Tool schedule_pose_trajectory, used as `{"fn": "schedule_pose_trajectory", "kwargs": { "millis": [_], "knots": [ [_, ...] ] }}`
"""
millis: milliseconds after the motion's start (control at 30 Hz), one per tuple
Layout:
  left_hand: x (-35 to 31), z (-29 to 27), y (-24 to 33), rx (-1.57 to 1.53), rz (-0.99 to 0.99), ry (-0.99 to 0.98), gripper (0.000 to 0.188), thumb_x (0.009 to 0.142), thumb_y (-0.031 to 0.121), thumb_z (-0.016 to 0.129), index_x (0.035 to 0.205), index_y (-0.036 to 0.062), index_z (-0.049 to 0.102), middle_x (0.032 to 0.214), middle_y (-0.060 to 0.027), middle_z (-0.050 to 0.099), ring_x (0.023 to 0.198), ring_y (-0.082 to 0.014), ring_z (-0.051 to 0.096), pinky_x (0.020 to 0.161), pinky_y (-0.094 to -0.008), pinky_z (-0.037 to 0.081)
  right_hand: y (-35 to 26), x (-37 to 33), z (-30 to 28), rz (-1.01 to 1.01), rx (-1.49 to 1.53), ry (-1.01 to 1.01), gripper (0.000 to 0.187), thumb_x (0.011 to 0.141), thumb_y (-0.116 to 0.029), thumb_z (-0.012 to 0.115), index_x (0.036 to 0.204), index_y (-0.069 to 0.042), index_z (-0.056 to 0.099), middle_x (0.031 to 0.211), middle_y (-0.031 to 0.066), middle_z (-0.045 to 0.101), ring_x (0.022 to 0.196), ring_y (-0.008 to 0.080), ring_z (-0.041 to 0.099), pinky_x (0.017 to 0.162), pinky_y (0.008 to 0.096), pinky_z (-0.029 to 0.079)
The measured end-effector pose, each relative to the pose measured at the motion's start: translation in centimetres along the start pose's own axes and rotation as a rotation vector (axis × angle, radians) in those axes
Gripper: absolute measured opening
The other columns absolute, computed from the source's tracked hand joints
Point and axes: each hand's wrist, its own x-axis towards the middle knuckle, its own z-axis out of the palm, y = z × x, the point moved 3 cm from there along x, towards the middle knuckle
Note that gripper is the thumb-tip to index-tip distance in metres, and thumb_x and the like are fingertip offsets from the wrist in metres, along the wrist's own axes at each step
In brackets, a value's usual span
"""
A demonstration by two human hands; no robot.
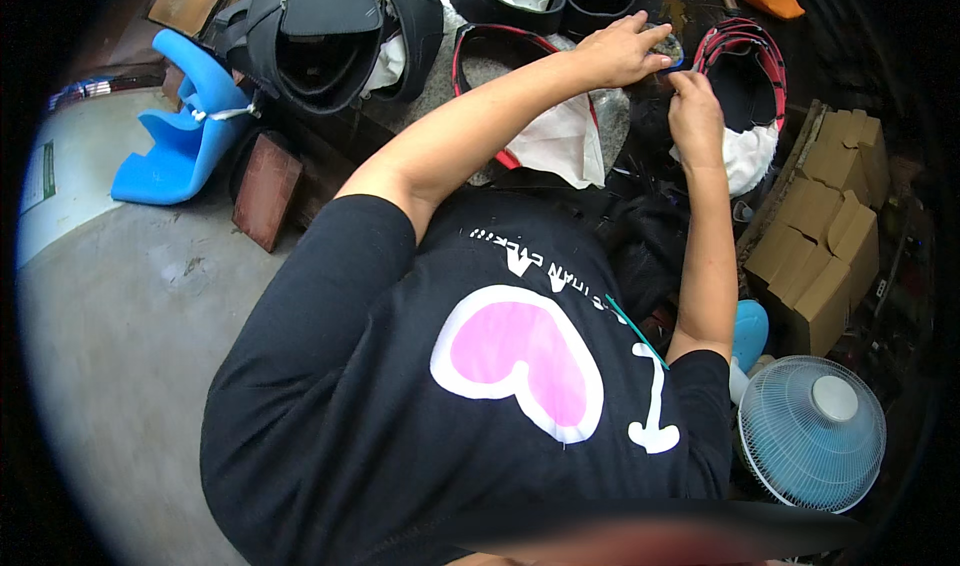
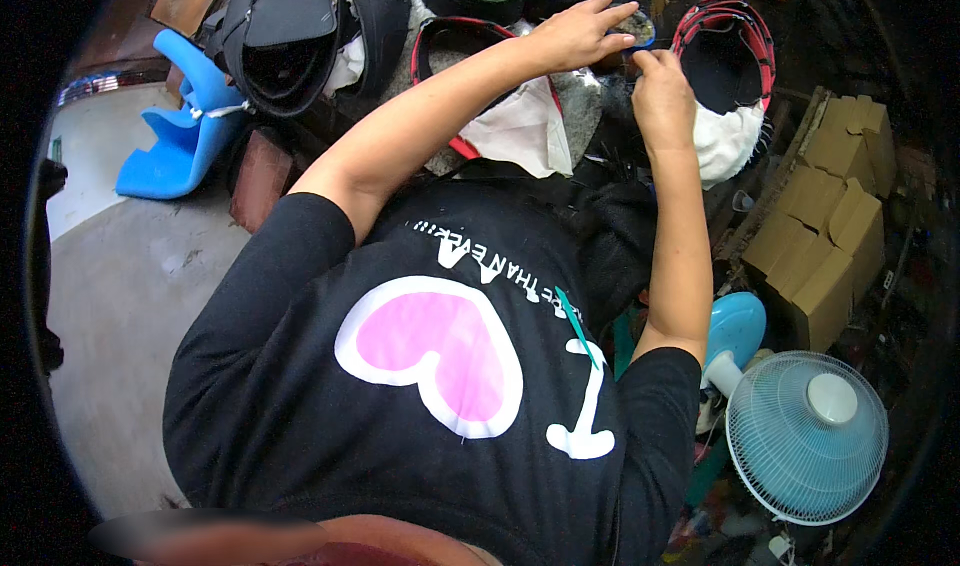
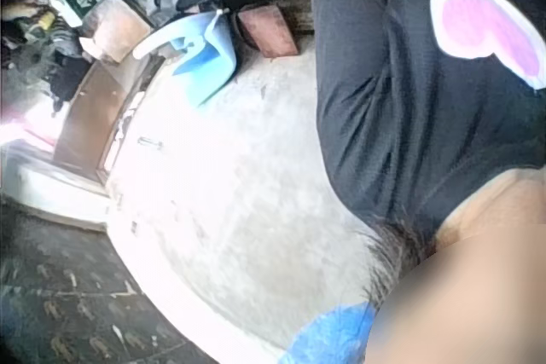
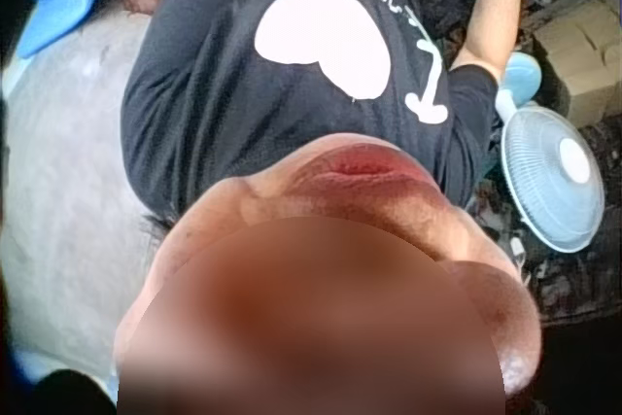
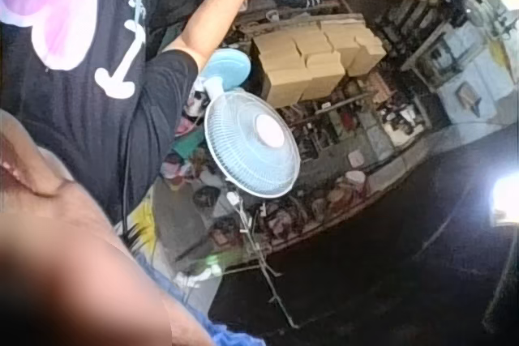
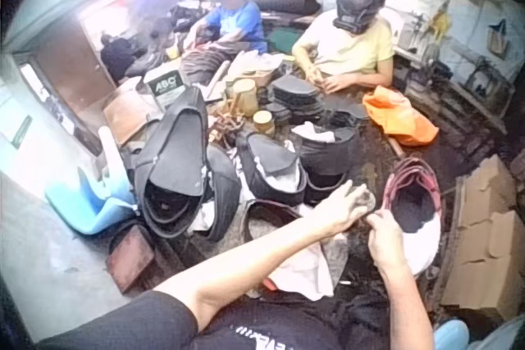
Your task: The person inserts white fabric pieces into a black bag with red trim, folds and tucks the edges, and trims excess fabric with scissors. The person repeats this process on multiple similar bags, handling each one individually.
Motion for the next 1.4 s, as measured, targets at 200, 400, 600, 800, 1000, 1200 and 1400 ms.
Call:
{"fn": "schedule_pose_trajectory", "kwargs": {
  "millis": [200, 400, 600, 800, 1000, 1200, 1400],
  "knots": [
    [-7.3, -7.4, -1.2, -0.185, 0.02, 0.307, 0.02, 0.089, 0.01, 0.06, 0.107, 0.0028, 0.064, 0.101, -0.0146, 0.064, 0.09, -0.0301, 0.064, 0.078, -0.0349, 0.051, -4.7, 0.1, -4.3, -0.152, 0.521, 0.288, 0.022, 0.083, -0.001, 0.061, 0.102, -0.009, 0.069, 0.094, 0.0062, 0.066, 0.079, 0.0201, 0.066, 0.073, 0.0294, 0.052],
    [-11.7, -6.3, -2.8, -0.038, -0.056, 0.115, 0.041, 0.077, 0.009, 0.066, 0.116, 0.0062, 0.057, 0.111, -0.0139, 0.061, 0.11, -0.0347, 0.054, 0.092, -0.0451, 0.046, -9.6, -0.2, 0.9, -0.11, 0.681, 0.136, 0.037, 0.086, -0.009, 0.068, 0.121, -0.011, 0.058, 0.078, 0.0056, 0.065, 0.068, 0.0156, 0.064, 0.065, 0.0283, 0.051],
    [-9.8, -3.2, -4.3, 0.082, -0.082, -0.137, 0.036, 0.078, 0.003, 0.058, 0.114, 0.0028, 0.056, 0.104, -0.0175, 0.063, 0.1, -0.0376, 0.059, 0.086, -0.0456, 0.049, -5.8, -0.8, 7.1, 0.163, 0.583, -0.212, 0.034, 0.085, -0.008, 0.055, 0.119, -0.011, 0.056, 0.095, 0.0139, 0.071, 0.089, 0.0261, 0.07, 0.08, 0.0379, 0.052],
    [-8.0, -2.0, -4.0, 0.286, -0.131, -0.053, 0.023, 0.073, 0.018, 0.071, 0.092, 0.0041, 0.068, 0.092, -0.0141, 0.064, 0.088, -0.0323, 0.065, 0.08, -0.0431, 0.052, -1.4, -1.2, 11.2, 0.196, 0.806, -0.341, 0.034, 0.084, -0.005, 0.052, 0.116, -0.009, 0.06, 0.107, 0.0125, 0.069, 0.1, 0.024, 0.067, 0.09, 0.0345, 0.049],
    [-7.8, -1.2, -5.1, 0.361, -0.128, -0.026, 0.022, 0.068, 0.025, 0.075, 0.08, 0.0071, 0.072, 0.087, -0.0108, 0.064, 0.087, -0.0287, 0.066, 0.079, -0.0398, 0.053, -1.4, -1.8, 10.9, 0.177, 0.75, -0.365, 0.042, 0.082, -0.004, 0.05, 0.122, -0.01, 0.061, 0.108, 0.0114, 0.068, 0.101, 0.0223, 0.066, 0.092, 0.0334, 0.048],
    [-8.1, -1.1, -6.9, 0.284, -0.173, 0.117, 0.009, 0.074, 0.015, 0.065, 0.075, 0.0069, 0.069, 0.083, -0.0136, 0.064, 0.077, -0.0326, 0.065, 0.071, -0.0435, 0.053, -3.0, -1.5, 9.7, -0.028, 0.47, -0.365, 0.047, 0.084, -0.006, 0.052, 0.131, -0.008, 0.055, 0.118, 0.0131, 0.057, 0.105, 0.0262, 0.06, 0.095, 0.0335, 0.046],
    [-8.3, -1.2, -6.9, 0.213, -0.22, 0.143, 0.006, 0.072, 0.008, 0.065, 0.078, 0.0055, 0.064, 0.085, -0.0138, 0.064, 0.079, -0.0337, 0.065, 0.071, -0.0437, 0.052, -6.0, -2.2, 8.6, -0.221, -0.18, -0.377, 0.06, 0.088, -0.046, 0.058, 0.139, -0.016, 0.048, 0.121, 0.0163, 0.054, 0.11, 0.0335, 0.057, 0.091, 0.0451, 0.048]
  ]
}}
